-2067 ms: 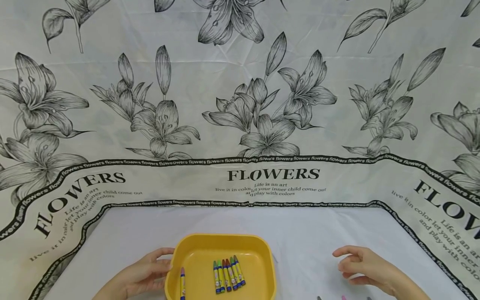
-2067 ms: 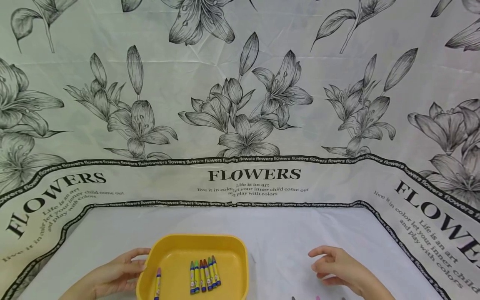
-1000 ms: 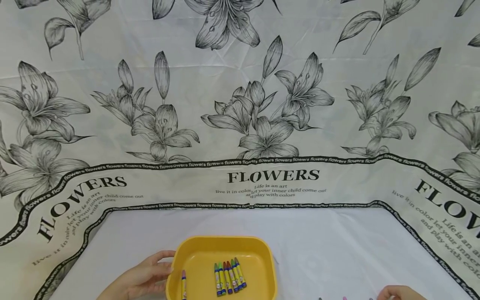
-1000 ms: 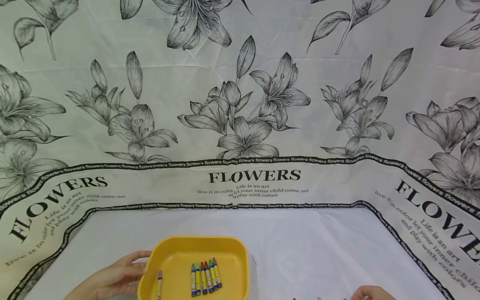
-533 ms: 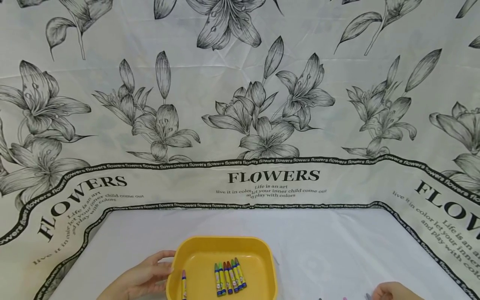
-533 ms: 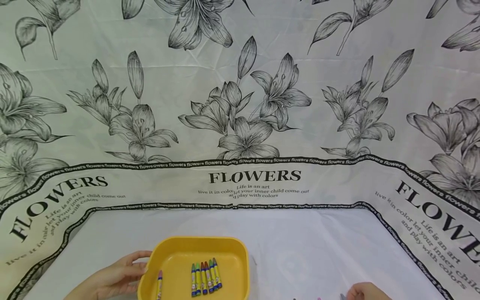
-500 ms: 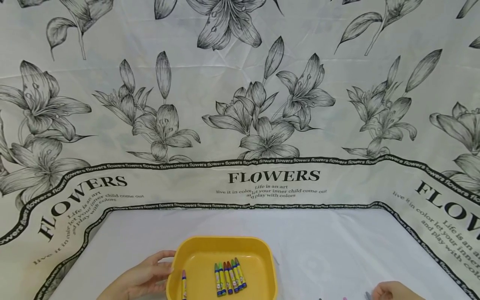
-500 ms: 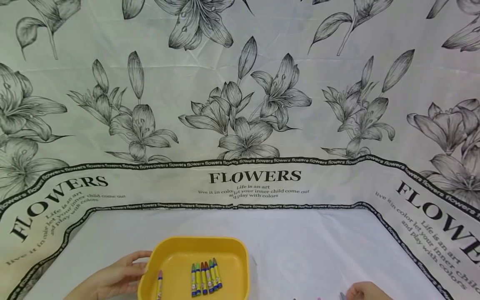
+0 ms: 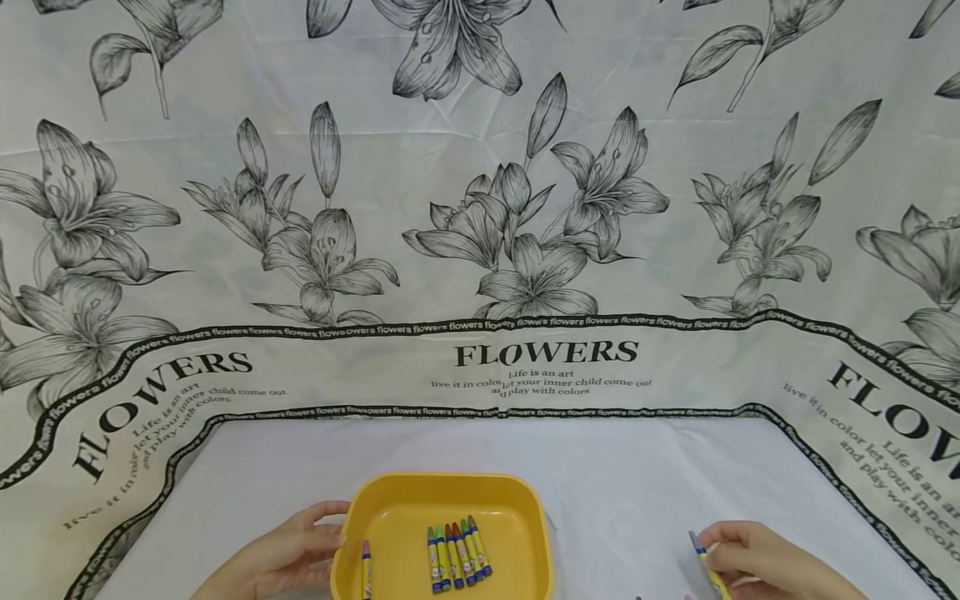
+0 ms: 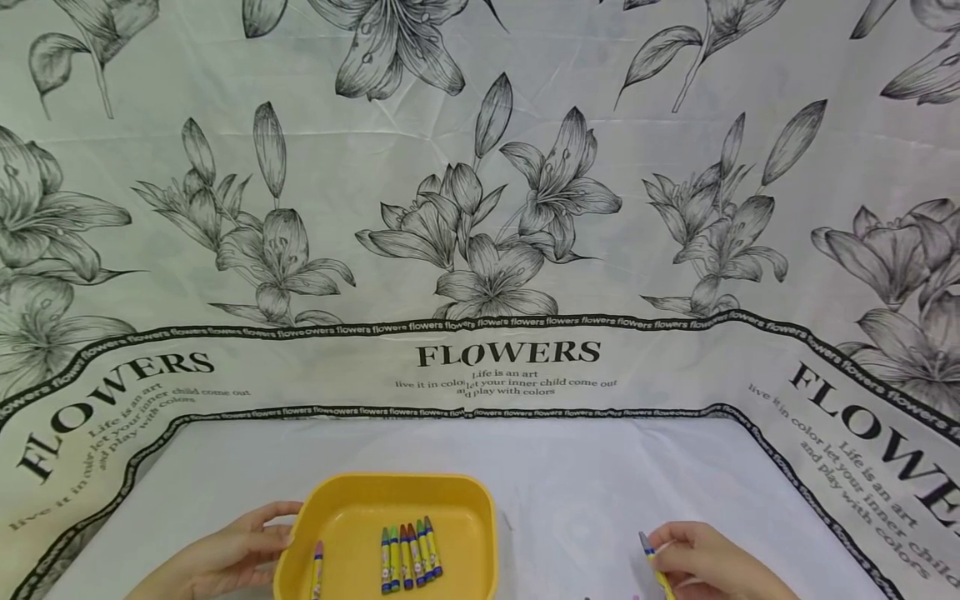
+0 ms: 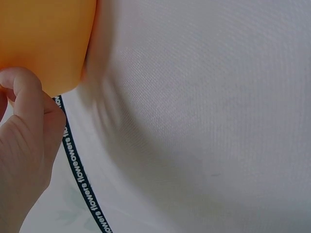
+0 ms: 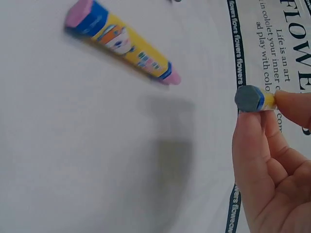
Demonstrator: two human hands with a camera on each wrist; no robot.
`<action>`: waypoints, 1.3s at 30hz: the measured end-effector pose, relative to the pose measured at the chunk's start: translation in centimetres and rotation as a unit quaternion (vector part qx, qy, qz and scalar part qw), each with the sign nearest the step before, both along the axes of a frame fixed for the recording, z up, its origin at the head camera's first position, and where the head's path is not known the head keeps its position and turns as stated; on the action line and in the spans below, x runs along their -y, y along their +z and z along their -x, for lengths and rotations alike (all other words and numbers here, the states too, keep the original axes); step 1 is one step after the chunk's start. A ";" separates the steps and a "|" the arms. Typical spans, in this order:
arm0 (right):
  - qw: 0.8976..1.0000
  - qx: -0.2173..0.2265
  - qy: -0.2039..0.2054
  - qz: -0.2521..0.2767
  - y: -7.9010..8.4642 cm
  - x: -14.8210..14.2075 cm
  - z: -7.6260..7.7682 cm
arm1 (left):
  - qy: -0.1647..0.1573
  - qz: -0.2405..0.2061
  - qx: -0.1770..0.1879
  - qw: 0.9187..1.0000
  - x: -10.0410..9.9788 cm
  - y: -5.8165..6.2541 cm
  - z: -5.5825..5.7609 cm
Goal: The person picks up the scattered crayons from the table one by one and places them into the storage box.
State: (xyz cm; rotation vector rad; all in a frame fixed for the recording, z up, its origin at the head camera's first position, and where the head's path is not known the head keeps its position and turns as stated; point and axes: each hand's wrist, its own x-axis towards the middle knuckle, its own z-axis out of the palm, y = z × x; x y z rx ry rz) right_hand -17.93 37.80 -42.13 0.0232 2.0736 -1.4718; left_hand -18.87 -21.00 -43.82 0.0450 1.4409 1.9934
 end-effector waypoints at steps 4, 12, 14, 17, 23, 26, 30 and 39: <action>0.999 -0.012 0.022 0.028 1.0 2.2 1.1 | -0.005 -0.001 -0.001 1.000 0.2 -0.1 0.0; 0.995 -0.040 0.049 0.081 2.0 7.0 2.9 | -0.008 0.000 -0.005 1.000 0.1 -0.1 0.1; 0.995 -0.042 0.046 0.081 2.2 8.1 3.2 | -0.008 0.001 -0.008 1.000 0.1 -0.1 0.1; 0.995 -0.048 0.041 0.077 2.6 9.7 3.7 | -0.003 0.010 -0.014 1.000 0.1 -0.1 0.2; 0.995 -0.052 0.038 0.078 3.2 12.0 4.5 | 0.002 0.024 -0.023 0.999 0.0 -0.2 0.2; 0.994 -0.058 0.041 0.079 3.4 12.9 4.8 | 0.004 0.028 -0.025 0.999 0.0 -0.2 0.2; 0.995 -0.060 0.036 0.076 3.7 14.0 5.1 | 0.001 0.025 -0.026 0.999 0.0 -0.2 0.2; 0.995 -0.058 0.023 0.080 3.7 17.7 5.7 | 0.004 0.024 -0.018 1.000 0.1 -0.4 0.2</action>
